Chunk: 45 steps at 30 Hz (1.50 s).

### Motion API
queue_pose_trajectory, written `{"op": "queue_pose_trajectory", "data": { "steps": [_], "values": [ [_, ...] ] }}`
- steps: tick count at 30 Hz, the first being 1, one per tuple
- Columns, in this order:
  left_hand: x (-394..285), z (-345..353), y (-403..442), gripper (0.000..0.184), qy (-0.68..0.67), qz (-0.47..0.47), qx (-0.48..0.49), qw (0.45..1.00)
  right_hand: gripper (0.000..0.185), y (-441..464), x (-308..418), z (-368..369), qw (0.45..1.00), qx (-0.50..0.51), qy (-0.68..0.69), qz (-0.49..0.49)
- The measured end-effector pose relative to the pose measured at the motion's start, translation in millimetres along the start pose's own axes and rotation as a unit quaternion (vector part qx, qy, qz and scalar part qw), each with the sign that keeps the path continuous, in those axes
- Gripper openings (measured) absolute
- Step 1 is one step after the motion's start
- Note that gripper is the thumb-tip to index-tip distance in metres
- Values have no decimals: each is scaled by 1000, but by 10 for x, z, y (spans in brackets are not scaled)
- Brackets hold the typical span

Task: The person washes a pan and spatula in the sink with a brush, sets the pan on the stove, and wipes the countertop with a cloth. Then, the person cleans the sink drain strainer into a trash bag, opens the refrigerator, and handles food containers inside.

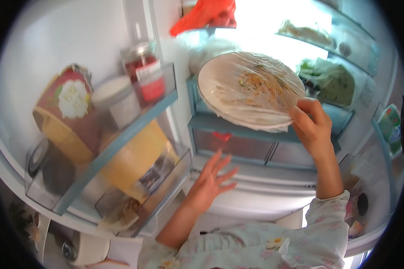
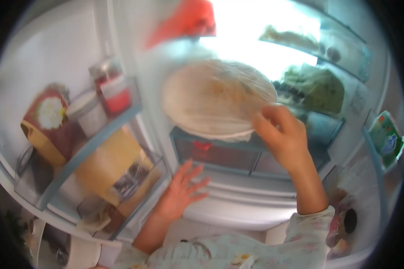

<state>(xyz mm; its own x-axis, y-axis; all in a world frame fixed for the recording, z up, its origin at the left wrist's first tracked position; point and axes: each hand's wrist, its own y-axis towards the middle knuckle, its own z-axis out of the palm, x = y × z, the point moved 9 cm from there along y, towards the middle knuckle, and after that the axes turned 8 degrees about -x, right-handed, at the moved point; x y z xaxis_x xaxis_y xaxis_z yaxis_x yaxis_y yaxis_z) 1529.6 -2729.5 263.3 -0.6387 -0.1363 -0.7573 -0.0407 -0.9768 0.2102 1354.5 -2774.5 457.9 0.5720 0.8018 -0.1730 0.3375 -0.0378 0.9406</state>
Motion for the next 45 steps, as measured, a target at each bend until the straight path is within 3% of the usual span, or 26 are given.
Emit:
{"op": "queue_pose_trajectory", "data": {
  "steps": [2, 4, 5, 8, 9, 15, 18, 21, 24, 27, 30, 31, 34, 40, 45],
  "values": [
    [-188, 226, 102, 80, -90, 30, 39, 995, 27, -300, 244, 53, 997, 8, 22, -70],
    [-261, 232, 49, 74, -152, 33, 1, 988, 31, -606, 393, 120, 992, 22, 83, -95],
    [-261, 196, 14, 71, -179, 37, -18, 983, 24, -745, 462, 181, 990, 44, 100, -93],
    [-47, -148, -132, 59, -97, 20, -140, 985, 19, -1095, 456, 383, 978, 129, 158, -37],
    [58, -216, -162, 54, -155, 8, -138, 978, 15, -1177, 454, 403, 976, 128, 173, -34],
    [317, -351, -305, 54, -136, 7, -152, 979, 24, -1573, 279, 562, 959, 117, 204, 157],
    [331, -314, -325, 55, -143, 11, -153, 978, 42, -1490, 495, 453, 981, 80, 175, -1],
    [398, -358, -338, 57, -118, 17, -173, 978, 42, -1525, 484, 441, 979, 112, 167, 30],
    [523, -405, -339, 59, -141, 1, -172, 975, 29, -1602, 435, 443, 956, 179, 215, 86],
    [721, -536, -362, 60, -133, -17, -186, 973, 40, -1618, 193, 315, 965, 138, 193, 110],
    [937, -598, -389, 63, -136, -37, -188, 972, 51, -1474, 297, 444, 963, 190, 162, 97],
    [1000, -597, -392, 63, -135, -47, -191, 971, 55, -1506, 361, 539, 945, 232, 198, 122],
    [1169, -607, -415, 65, -133, -76, -195, 969, 60, -1714, 543, 800, 916, 362, 154, 79],
    [1324, -607, -469, 69, -134, -97, -188, 968, 63, -1943, 572, 855, 893, 404, 163, 114],
    [1344, -601, -462, 68, -137, -108, -192, 966, 60, -1904, 560, 813, 897, 379, 188, 131]
  ]
}}
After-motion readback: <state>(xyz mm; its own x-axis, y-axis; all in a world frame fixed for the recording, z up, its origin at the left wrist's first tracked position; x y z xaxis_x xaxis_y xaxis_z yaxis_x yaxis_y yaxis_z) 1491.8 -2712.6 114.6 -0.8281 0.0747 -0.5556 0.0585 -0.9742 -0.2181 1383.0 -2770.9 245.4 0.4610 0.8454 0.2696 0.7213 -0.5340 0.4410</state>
